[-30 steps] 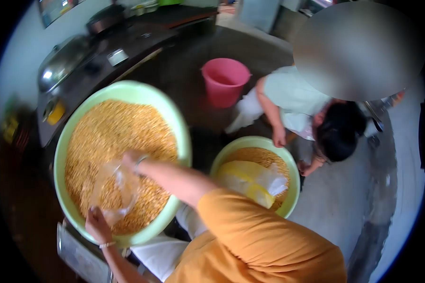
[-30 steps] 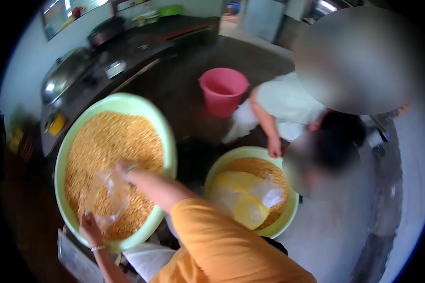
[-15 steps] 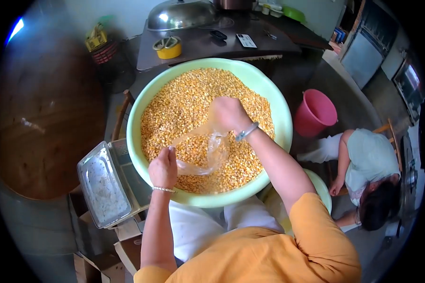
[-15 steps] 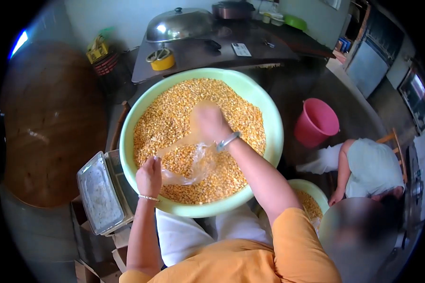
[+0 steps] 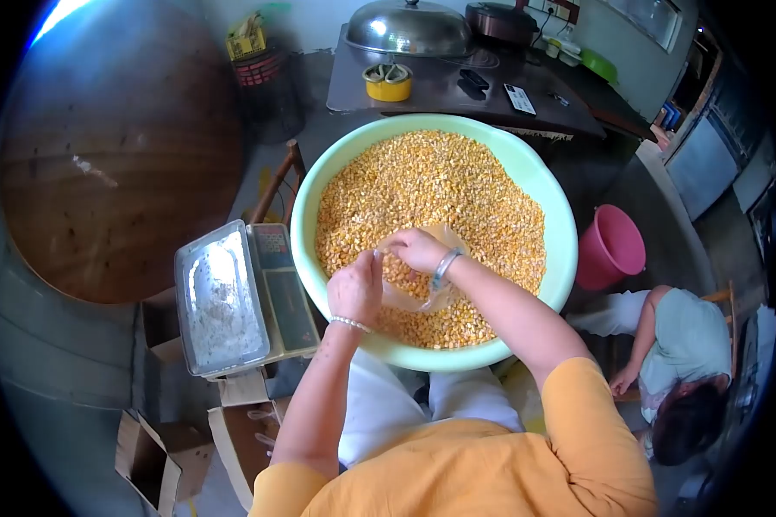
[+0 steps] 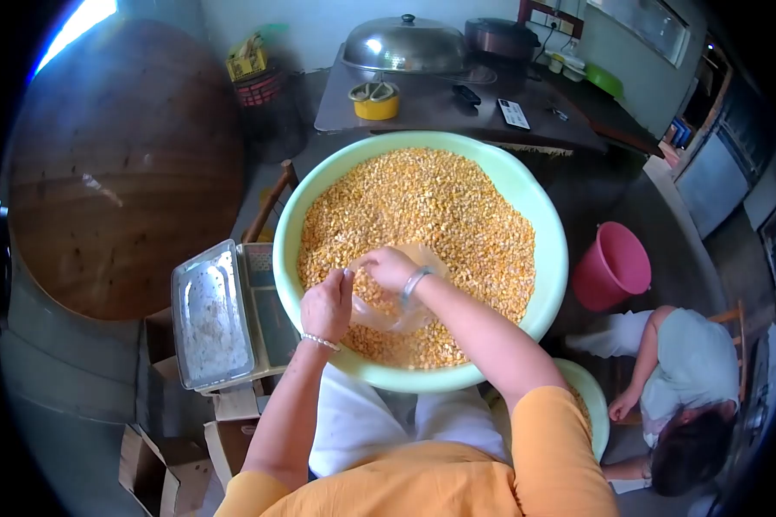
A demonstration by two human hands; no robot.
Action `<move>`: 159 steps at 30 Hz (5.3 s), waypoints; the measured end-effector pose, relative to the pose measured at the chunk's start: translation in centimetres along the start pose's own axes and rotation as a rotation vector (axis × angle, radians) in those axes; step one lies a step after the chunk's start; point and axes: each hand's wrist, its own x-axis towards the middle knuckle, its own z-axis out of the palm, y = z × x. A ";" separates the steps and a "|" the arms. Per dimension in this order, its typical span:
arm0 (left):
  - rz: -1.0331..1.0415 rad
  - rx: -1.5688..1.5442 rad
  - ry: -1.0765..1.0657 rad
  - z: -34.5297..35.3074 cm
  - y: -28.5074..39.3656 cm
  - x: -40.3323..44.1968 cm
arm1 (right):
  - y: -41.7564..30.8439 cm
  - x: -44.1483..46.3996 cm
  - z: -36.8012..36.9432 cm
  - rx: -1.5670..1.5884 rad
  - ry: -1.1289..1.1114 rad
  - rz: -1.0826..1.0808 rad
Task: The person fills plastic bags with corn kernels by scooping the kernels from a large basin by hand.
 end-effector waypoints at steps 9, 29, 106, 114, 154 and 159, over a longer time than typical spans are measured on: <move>0.025 -0.008 -0.032 0.4 -0.3 -0.1 | 3.3 -8.4 -4.3 -1.080 -0.233 -0.535; -0.053 0.076 -0.172 -0.1 0.8 0.1 | 13.1 -2.5 -7.7 -0.598 0.391 0.134; 0.004 0.066 -0.179 0.0 0.6 0.1 | 4.7 -11.4 -6.8 -1.154 -0.044 -0.469; 0.001 0.071 -0.181 -0.3 0.9 0.1 | 5.8 -7.2 -10.1 -0.201 0.709 -0.471; 0.010 -0.003 -0.031 0.5 -0.3 0.1 | 4.7 -2.9 -9.3 0.173 0.256 -0.090; -0.006 -0.020 0.002 0.7 -0.6 0.0 | 0.5 -1.3 -1.7 -0.151 0.052 -0.014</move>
